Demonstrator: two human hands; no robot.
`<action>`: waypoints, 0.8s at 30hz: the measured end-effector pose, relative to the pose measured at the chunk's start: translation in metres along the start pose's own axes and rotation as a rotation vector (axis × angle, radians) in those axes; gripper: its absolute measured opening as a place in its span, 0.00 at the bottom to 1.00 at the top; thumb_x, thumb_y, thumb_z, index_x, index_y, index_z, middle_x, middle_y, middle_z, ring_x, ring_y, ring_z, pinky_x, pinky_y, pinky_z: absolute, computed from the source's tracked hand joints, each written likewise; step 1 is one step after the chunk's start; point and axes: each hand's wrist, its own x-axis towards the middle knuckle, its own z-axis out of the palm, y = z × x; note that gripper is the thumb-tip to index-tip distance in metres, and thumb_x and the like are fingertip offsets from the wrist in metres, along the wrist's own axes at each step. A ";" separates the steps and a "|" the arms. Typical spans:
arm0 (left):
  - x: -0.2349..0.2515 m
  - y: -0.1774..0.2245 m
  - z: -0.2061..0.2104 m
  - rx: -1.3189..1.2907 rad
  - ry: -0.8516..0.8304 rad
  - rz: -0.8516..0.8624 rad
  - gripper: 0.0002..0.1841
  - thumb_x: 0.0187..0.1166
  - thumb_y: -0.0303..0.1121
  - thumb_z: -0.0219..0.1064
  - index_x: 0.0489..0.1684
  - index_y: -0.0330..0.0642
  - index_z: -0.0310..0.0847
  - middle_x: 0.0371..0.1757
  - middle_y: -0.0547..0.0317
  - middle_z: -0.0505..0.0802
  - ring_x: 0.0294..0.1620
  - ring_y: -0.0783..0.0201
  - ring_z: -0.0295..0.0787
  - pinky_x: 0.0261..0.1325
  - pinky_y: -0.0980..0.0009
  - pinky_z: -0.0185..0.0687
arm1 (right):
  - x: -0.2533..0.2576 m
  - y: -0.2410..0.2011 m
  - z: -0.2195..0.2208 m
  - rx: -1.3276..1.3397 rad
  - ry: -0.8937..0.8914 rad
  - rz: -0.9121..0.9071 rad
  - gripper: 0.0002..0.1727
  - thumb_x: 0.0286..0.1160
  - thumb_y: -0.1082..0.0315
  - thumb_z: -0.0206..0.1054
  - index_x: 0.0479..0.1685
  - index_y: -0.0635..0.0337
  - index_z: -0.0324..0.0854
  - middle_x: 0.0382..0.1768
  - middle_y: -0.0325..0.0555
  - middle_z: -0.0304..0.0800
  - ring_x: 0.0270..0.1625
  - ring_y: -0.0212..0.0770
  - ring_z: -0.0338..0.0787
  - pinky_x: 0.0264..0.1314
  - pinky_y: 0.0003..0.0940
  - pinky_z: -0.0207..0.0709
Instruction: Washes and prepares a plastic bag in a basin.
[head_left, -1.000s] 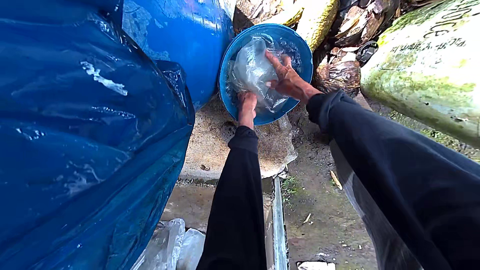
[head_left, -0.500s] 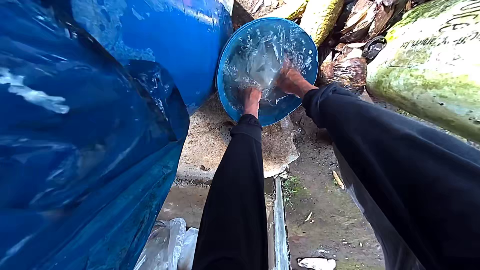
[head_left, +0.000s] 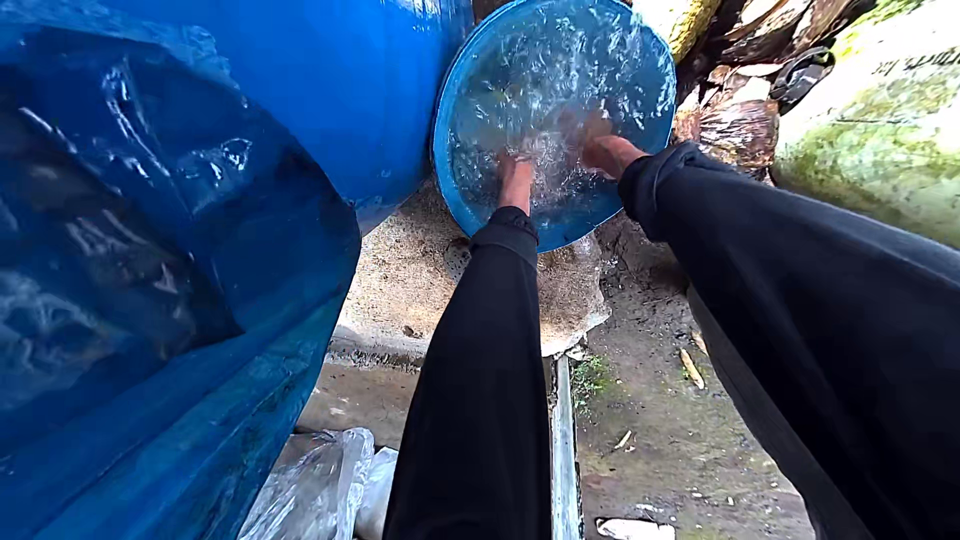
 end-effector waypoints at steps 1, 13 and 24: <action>0.001 0.000 0.001 0.015 -0.001 0.020 0.24 0.93 0.32 0.53 0.83 0.26 0.64 0.85 0.32 0.71 0.88 0.44 0.63 0.89 0.53 0.54 | -0.002 0.001 0.001 0.047 0.003 -0.032 0.33 0.89 0.67 0.58 0.88 0.76 0.56 0.86 0.77 0.57 0.90 0.72 0.56 0.90 0.64 0.49; -0.043 -0.013 -0.023 0.051 0.120 0.054 0.22 0.86 0.33 0.58 0.74 0.28 0.73 0.73 0.29 0.81 0.75 0.37 0.78 0.74 0.40 0.74 | -0.092 -0.013 -0.015 0.190 0.324 -0.056 0.55 0.64 0.66 0.75 0.95 0.57 0.45 0.85 0.73 0.58 0.78 0.77 0.71 0.67 0.78 0.71; -0.062 -0.042 -0.018 -0.287 -0.007 0.190 0.42 0.81 0.47 0.70 0.92 0.42 0.53 0.84 0.41 0.75 0.83 0.48 0.73 0.81 0.45 0.71 | -0.067 -0.006 -0.011 0.257 0.173 -0.279 0.58 0.68 0.63 0.77 0.98 0.31 0.39 0.93 0.71 0.32 0.85 0.75 0.63 0.73 0.70 0.73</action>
